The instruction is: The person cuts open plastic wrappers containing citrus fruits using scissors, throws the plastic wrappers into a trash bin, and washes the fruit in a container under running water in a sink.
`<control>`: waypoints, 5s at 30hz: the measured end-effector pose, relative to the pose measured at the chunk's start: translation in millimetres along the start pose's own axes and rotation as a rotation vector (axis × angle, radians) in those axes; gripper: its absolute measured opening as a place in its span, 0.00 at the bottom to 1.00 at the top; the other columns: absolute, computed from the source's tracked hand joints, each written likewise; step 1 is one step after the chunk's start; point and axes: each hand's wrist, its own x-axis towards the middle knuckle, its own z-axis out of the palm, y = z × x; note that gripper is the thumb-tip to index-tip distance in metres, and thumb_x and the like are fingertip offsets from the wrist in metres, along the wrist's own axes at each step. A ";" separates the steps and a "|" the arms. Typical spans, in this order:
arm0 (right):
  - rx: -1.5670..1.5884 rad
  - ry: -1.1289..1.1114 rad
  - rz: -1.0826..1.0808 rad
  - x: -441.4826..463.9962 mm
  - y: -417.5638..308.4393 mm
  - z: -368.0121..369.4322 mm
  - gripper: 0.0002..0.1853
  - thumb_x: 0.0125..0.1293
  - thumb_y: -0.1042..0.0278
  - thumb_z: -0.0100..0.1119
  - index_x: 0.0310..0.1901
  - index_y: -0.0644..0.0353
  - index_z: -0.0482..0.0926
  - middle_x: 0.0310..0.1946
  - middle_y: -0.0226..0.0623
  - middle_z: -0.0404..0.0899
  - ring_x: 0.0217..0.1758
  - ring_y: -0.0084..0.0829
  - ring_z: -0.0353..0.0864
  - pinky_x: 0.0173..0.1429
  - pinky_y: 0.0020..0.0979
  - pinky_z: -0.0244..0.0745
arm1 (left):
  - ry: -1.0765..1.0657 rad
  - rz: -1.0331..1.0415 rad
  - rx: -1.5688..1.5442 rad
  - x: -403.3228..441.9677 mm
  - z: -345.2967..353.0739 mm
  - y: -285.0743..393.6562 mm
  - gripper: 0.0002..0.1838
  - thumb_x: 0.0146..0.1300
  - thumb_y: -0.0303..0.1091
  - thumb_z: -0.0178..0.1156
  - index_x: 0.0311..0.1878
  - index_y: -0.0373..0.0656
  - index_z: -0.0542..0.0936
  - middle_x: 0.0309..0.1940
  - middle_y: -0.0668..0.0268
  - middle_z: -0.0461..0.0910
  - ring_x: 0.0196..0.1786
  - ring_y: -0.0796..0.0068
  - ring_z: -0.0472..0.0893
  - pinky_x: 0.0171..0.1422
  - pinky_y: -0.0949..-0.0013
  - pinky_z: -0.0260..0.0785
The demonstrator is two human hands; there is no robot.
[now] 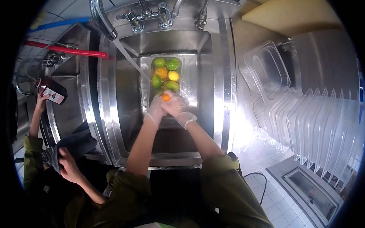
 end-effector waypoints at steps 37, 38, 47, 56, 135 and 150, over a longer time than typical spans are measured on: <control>-0.625 0.050 -0.239 70.7 39.2 9.6 0.20 0.62 0.68 0.45 0.58 0.48 0.68 0.51 0.47 0.72 0.47 0.47 0.77 0.49 0.44 0.74 | 0.261 0.259 1.967 74.7 3.1 -6.8 0.17 0.62 0.41 0.52 0.53 0.48 0.71 0.45 0.66 0.77 0.48 0.68 0.76 0.45 0.65 0.70; -0.626 0.053 -0.252 70.0 38.2 7.4 0.20 0.63 0.68 0.45 0.57 0.48 0.69 0.50 0.47 0.72 0.47 0.46 0.77 0.49 0.44 0.74 | 0.287 0.223 1.735 87.0 -8.4 -14.7 0.15 0.64 0.39 0.51 0.51 0.44 0.71 0.44 0.63 0.77 0.46 0.68 0.76 0.43 0.65 0.70; -0.781 0.078 -0.454 62.9 41.3 10.3 0.22 0.62 0.70 0.47 0.57 0.37 0.69 0.58 0.37 0.64 0.52 0.39 0.73 0.52 0.35 0.75 | 0.144 0.307 2.167 103.1 -22.7 -33.4 0.15 0.62 0.42 0.53 0.47 0.43 0.73 0.44 0.61 0.76 0.47 0.64 0.75 0.46 0.66 0.66; 0.212 0.134 0.095 68.3 28.4 -16.6 0.25 0.58 0.66 0.51 0.60 0.45 0.68 0.52 0.49 0.74 0.56 0.49 0.72 0.60 0.42 0.66 | 0.196 0.338 1.810 3.2 40.9 50.4 0.41 0.48 0.48 0.69 0.64 0.45 0.62 0.49 0.60 0.74 0.54 0.59 0.72 0.60 0.60 0.64; 0.980 -0.172 0.203 45.6 -27.5 2.4 0.14 0.64 0.46 0.51 0.44 0.43 0.71 0.41 0.26 0.73 0.44 0.24 0.73 0.41 0.35 0.73 | 0.177 -0.002 -0.180 43.2 12.0 63.6 0.18 0.67 0.42 0.48 0.46 0.35 0.74 0.41 0.57 0.77 0.42 0.63 0.79 0.46 0.61 0.73; 1.257 -0.439 0.440 65.5 -3.3 4.2 0.25 0.67 0.40 0.39 0.46 0.56 0.70 0.33 0.38 0.77 0.27 0.30 0.76 0.30 0.28 0.75 | 0.314 0.508 0.863 17.1 49.2 72.6 0.19 0.59 0.43 0.59 0.46 0.38 0.79 0.39 0.58 0.79 0.45 0.65 0.77 0.52 0.68 0.70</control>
